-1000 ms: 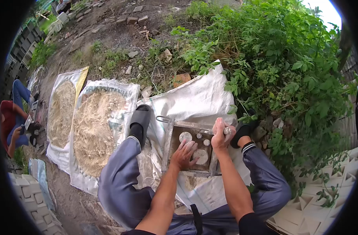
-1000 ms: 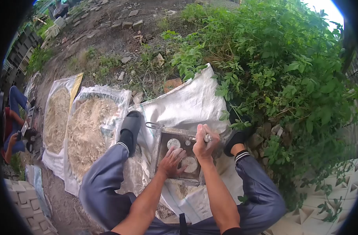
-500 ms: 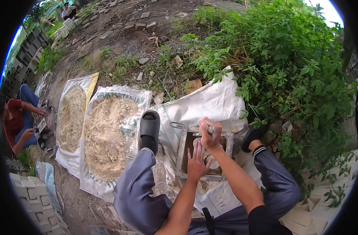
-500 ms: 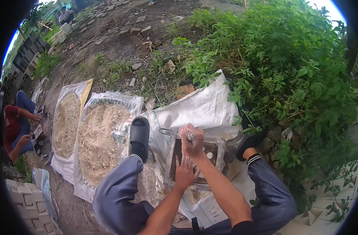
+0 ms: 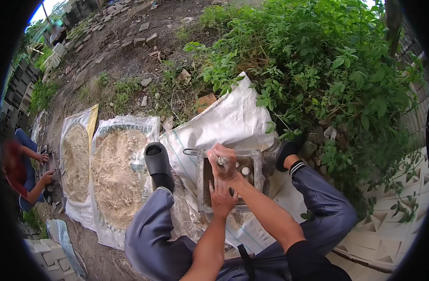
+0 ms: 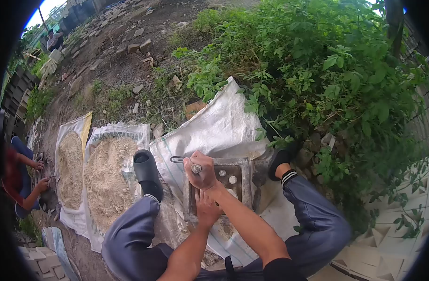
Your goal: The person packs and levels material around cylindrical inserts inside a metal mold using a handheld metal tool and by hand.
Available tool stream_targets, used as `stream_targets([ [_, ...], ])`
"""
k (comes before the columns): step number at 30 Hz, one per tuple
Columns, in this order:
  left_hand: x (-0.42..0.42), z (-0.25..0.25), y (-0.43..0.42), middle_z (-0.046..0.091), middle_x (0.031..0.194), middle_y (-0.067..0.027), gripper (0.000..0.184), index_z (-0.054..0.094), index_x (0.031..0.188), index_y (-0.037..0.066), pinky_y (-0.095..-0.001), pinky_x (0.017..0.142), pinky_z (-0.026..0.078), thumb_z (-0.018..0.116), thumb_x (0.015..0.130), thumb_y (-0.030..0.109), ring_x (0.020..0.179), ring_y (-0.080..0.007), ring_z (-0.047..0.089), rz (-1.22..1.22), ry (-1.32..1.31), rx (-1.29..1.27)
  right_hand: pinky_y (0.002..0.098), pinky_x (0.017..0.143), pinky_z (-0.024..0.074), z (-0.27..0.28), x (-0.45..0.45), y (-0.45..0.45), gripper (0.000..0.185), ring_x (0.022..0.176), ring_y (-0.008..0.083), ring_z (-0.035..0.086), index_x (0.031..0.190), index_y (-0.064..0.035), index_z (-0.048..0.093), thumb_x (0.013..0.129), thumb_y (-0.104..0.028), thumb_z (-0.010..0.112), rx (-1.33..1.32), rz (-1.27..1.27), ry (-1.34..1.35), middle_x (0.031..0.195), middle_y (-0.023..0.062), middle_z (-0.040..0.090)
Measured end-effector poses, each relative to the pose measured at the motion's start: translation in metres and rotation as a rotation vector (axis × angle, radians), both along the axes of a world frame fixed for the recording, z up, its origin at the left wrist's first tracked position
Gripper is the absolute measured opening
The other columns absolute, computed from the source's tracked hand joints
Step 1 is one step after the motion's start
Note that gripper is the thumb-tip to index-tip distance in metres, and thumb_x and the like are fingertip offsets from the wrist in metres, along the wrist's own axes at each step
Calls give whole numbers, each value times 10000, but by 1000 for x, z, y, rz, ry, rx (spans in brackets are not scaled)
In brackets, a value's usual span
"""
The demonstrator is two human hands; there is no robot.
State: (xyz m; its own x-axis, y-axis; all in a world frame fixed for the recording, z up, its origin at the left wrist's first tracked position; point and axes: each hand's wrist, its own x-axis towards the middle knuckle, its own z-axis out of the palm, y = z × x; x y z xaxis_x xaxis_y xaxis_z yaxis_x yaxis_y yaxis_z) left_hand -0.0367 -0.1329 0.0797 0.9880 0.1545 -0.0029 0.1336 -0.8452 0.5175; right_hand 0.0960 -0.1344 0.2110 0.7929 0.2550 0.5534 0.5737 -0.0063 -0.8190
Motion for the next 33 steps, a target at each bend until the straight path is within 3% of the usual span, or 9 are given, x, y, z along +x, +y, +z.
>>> stream_targets([
  [7,6,19,-5,242,1523,-126,762,256,1455,41,-497,1117,217,582,843,358,1416,-278,208,78,-98,0,277,437,271,12,9,-75,358,438,96,335,522,-32,387,869,-62,471,227,-158,-115,496,13,394],
  [10,7,18,-6,235,1526,-128,766,256,1459,59,-498,1117,218,587,836,356,1421,-274,194,69,-101,15,303,460,317,-2,18,-97,348,457,167,423,528,-19,432,865,-71,505,160,-226,531,513,53,441],
  [18,9,17,-11,218,1527,-153,762,265,1451,53,-500,1107,218,613,824,311,1424,-298,180,64,-124,4,374,471,283,-2,6,-104,311,507,219,385,566,29,437,848,-56,538,-65,-182,-69,516,132,391],
  [23,7,14,-6,245,1525,-113,755,285,1449,71,-494,1089,261,607,827,353,1416,-267,214,72,-132,-6,363,537,319,-6,-4,-98,310,591,221,409,593,16,471,871,-87,560,44,-331,185,575,129,438],
  [25,8,14,-6,256,1522,-108,754,290,1448,75,-494,1082,269,610,825,354,1412,-264,226,85,-132,0,350,578,343,9,10,-94,319,644,211,450,614,25,481,884,-117,575,-255,-316,144,558,107,421],
  [27,6,16,-6,261,1520,-111,754,296,1446,83,-492,1076,279,618,819,351,1411,-263,231,89,-91,-18,326,631,382,27,8,-90,302,674,193,466,749,24,517,945,-206,525,-222,-234,194,642,101,466],
  [29,3,17,-7,260,1520,-111,758,294,1448,86,-487,1065,291,620,817,350,1410,-263,233,92,-94,-17,314,685,409,35,6,-83,336,695,178,472,903,4,514,995,-308,429,284,-143,115,773,104,503],
  [30,6,17,-7,259,1521,-111,761,292,1449,89,-482,1054,302,623,815,348,1410,-263,235,92,-115,-11,299,718,414,28,4,-90,404,711,152,456,995,-11,472,1014,-389,330,197,-106,166,852,89,490],
  [33,6,14,-5,239,1532,-94,768,286,1453,98,-471,1033,321,628,812,345,1414,-252,227,90,-119,-12,288,702,404,5,-1,-92,447,715,136,431,969,-12,474,1012,-423,303,328,-30,315,816,63,457],
])
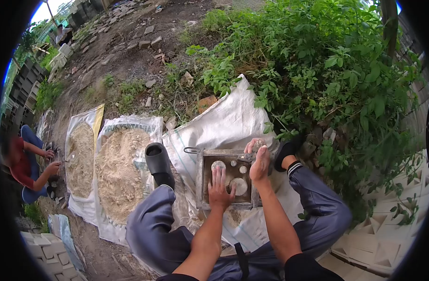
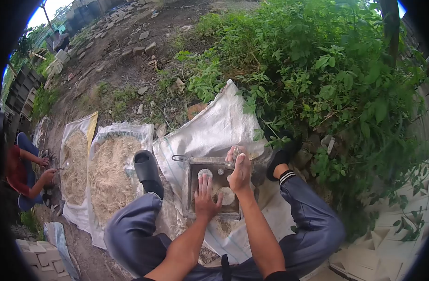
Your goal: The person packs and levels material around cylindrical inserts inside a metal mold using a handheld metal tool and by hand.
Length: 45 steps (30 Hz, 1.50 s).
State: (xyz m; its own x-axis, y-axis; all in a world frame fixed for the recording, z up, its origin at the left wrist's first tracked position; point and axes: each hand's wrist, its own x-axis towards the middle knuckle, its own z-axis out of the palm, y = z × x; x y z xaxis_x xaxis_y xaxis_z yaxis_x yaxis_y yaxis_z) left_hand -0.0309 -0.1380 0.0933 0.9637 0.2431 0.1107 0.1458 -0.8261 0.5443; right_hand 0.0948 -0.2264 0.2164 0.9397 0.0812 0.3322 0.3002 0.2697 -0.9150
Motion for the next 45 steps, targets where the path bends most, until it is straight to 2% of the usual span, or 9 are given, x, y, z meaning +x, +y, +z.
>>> stream_targets([
  [12,0,7,3,225,1535,-110,774,293,1449,79,-464,1003,340,635,806,342,1418,-262,213,-3,28,-37,280,703,319,11,12,7,415,725,132,369,751,-40,422,991,-371,347,-2,-86,94,737,28,403],
  [17,6,3,4,235,1534,-92,757,306,1444,88,-458,997,350,605,824,403,1414,-241,225,5,42,11,281,706,322,40,1,4,405,717,144,372,761,-39,434,971,-361,306,-84,-27,91,729,39,413],
  [20,-4,5,2,237,1534,-90,759,302,1445,89,-452,997,348,605,823,400,1417,-238,219,-3,63,16,283,716,321,5,-1,1,403,721,146,367,761,-43,432,961,-369,304,-198,-60,79,738,43,411],
  [26,1,8,2,235,1536,-90,771,288,1452,91,-457,995,346,609,816,386,1421,-240,209,0,65,46,276,708,322,34,-13,10,408,728,148,376,771,-31,429,957,-369,298,6,-71,75,748,40,416],
  [28,-2,1,2,234,1536,-90,772,289,1452,93,-459,1000,345,611,814,385,1421,-239,209,-7,46,28,281,718,322,20,-7,9,401,744,147,379,789,-33,443,954,-371,304,-272,53,95,765,40,419],
  [34,-4,3,4,233,1535,-95,762,307,1441,88,-459,990,353,623,811,379,1417,-235,221,-1,70,19,271,704,315,33,-16,18,406,726,139,368,790,-23,443,951,-369,305,-128,83,83,747,46,399],
  [36,0,1,1,231,1536,-94,765,317,1437,87,-460,988,354,627,805,386,1415,-235,229,0,33,12,286,760,311,32,-4,24,364,781,148,377,802,-54,425,942,-373,319,-417,208,106,787,37,395],
  [40,2,8,4,264,1515,-141,736,338,1427,64,-448,981,353,625,808,340,1407,-277,246,-7,60,-20,282,768,319,45,-11,32,381,779,147,387,794,-41,424,942,-370,302,-177,211,102,790,41,418],
  [45,0,0,3,237,1533,-97,712,352,1425,92,-460,1001,354,606,823,376,1415,-237,226,8,36,-28,282,777,307,42,3,46,391,766,145,365,800,-52,425,954,-387,296,-277,320,190,778,35,395],
])
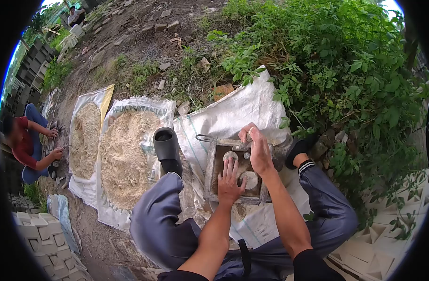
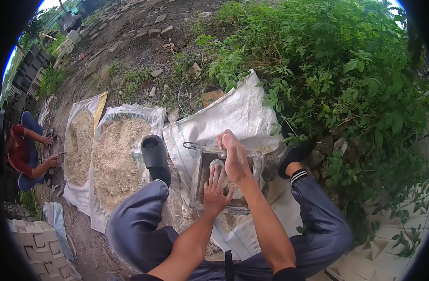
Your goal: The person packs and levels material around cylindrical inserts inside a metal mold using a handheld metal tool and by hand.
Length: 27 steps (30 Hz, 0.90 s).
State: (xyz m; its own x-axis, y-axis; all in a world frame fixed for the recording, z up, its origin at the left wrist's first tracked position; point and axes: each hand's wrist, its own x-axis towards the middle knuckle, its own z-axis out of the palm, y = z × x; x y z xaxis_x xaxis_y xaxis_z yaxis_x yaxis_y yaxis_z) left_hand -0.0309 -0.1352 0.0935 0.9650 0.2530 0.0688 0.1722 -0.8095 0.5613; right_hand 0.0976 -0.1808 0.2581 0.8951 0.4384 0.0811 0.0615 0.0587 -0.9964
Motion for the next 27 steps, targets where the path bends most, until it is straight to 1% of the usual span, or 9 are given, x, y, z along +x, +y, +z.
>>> stream_targets([
  [5,-4,1,2,237,1534,-87,707,358,1423,109,-465,1006,352,610,817,371,1414,-241,228,7,29,-7,277,761,304,-7,-11,4,419,770,139,365,797,-41,416,964,-405,293,124,-51,-72,791,35,405],
  [7,3,1,0,236,1536,-83,715,359,1424,114,-470,1010,348,616,808,371,1414,-242,230,8,-26,-23,281,764,306,1,2,13,410,768,142,348,806,-49,427,968,-399,290,-80,78,-57,795,37,382],
  [9,0,1,1,241,1534,-82,727,358,1424,113,-469,1005,351,624,793,358,1412,-244,237,-1,27,-35,279,765,310,10,0,13,403,761,140,338,819,-54,429,971,-400,289,-80,62,-42,788,31,368],
  [13,-5,3,3,250,1532,-80,724,362,1423,120,-467,975,365,623,788,351,1410,-243,245,5,41,-24,264,755,309,1,-8,16,397,746,130,340,827,-59,411,977,-408,295,140,16,-102,773,15,373],
  [15,-1,-4,-1,255,1530,-73,721,354,1428,143,-489,978,363,620,792,354,1411,-238,241,11,-2,2,271,744,307,4,0,21,397,750,133,344,841,-72,418,972,-433,319,-76,127,-39,786,12,373],
  [19,-1,-1,0,212,1544,-61,707,339,1429,157,-523,1012,336,602,814,387,1425,-220,197,-1,126,-13,272,723,310,18,-9,23,390,749,124,351,828,-71,422,980,-408,299,120,-10,-38,775,13,378],
  [21,-7,-7,2,211,1544,-64,697,345,1423,153,-520,1007,338,594,819,396,1428,-216,188,1,137,8,270,725,311,-7,-11,24,399,749,123,349,824,-62,423,974,-413,305,135,1,-83,770,17,381],
  [23,-2,-12,-3,209,1543,-66,687,351,1417,149,-517,1002,340,587,825,406,1430,-213,179,-3,116,13,271,730,309,-13,-3,32,415,753,126,346,827,-60,422,958,-443,332,-107,99,-100,769,21,381],
  [27,-6,-38,-2,242,1528,-91,663,389,1394,133,-511,1008,335,583,828,418,1431,-209,172,-54,178,109,277,701,322,18,-16,40,421,737,125,348,828,-51,411,969,-438,325,25,-2,-88,757,19,372],
])
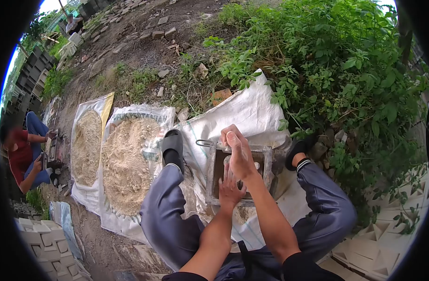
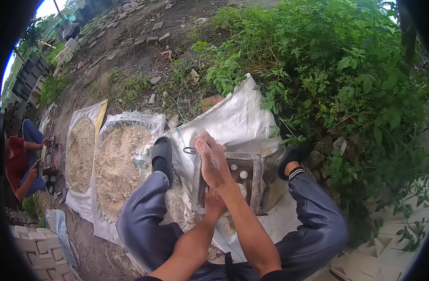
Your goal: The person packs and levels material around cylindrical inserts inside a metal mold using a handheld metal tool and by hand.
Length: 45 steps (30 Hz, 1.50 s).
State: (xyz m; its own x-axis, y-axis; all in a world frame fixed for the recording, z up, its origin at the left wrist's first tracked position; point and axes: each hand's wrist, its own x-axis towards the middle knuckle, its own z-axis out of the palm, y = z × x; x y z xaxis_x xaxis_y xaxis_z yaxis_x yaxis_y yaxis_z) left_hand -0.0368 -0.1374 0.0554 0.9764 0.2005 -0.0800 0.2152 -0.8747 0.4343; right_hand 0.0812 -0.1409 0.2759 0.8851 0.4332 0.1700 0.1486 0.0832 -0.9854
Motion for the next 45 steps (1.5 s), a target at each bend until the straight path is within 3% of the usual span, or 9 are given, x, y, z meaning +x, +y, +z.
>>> stream_targets([
  [2,-8,-2,0,288,1507,-100,649,400,1388,126,-501,1033,308,546,842,446,1419,-221,205,-24,41,25,274,704,323,-26,-3,1,435,730,120,348,834,-51,418,976,-448,315,33,4,6,762,15,368],
  [5,-7,10,2,376,1457,-105,664,410,1384,116,-491,1071,258,490,852,505,1386,-246,274,-70,90,26,371,889,201,-43,7,22,388,839,196,472,955,-102,510,956,-447,331,-225,-7,-9,798,49,507],
  [9,-5,-7,0,422,1424,-96,672,425,1372,114,-494,1085,235,468,848,532,1356,-266,321,-14,-26,8,364,877,209,-5,-10,20,406,836,194,446,963,-108,496,961,-465,303,-224,18,-129,773,57,477],
  [12,-11,1,1,424,1424,-83,655,429,1367,123,-502,1077,253,506,838,502,1341,-266,345,-37,-116,33,354,883,209,-32,-6,19,402,827,189,431,957,-105,494,967,-454,296,-279,152,-241,759,61,458],
  [16,-3,13,0,340,1484,-79,659,399,1388,130,-510,1034,320,572,814,403,1385,-247,284,-8,-14,-22,345,886,215,-11,7,3,383,783,177,414,935,-98,491,975,-427,299,-224,63,-112,759,47,444],
  [17,0,15,-2,306,1505,-78,678,386,1398,129,-512,1015,343,599,800,368,1402,-240,256,55,-35,-36,288,725,342,-1,7,-10,401,718,148,384,840,-52,428,966,-409,295,-110,0,-123,745,39,406],
  [27,8,38,0,249,1533,-70,685,362,1420,134,-504,983,357,607,806,310,1418,-229,225,70,-189,-120,284,707,340,-22,5,-82,338,721,141,377,850,-42,423,920,-358,324,100,-238,-102,740,49,388],
  [30,8,42,2,244,1532,-84,690,351,1426,122,-482,986,355,604,810,301,1420,-241,215,54,-178,-99,280,688,342,-30,11,-91,387,695,144,390,830,-46,409,940,-400,296,-293,-49,-230,731,40,398],
  [45,7,36,-1,256,1527,-89,674,366,1416,123,-520,973,371,604,808,292,1413,-263,231,52,-207,-90,294,648,351,-21,18,-108,387,656,146,398,827,-38,401,951,-388,292,-145,-207,-195,683,58,411],
])
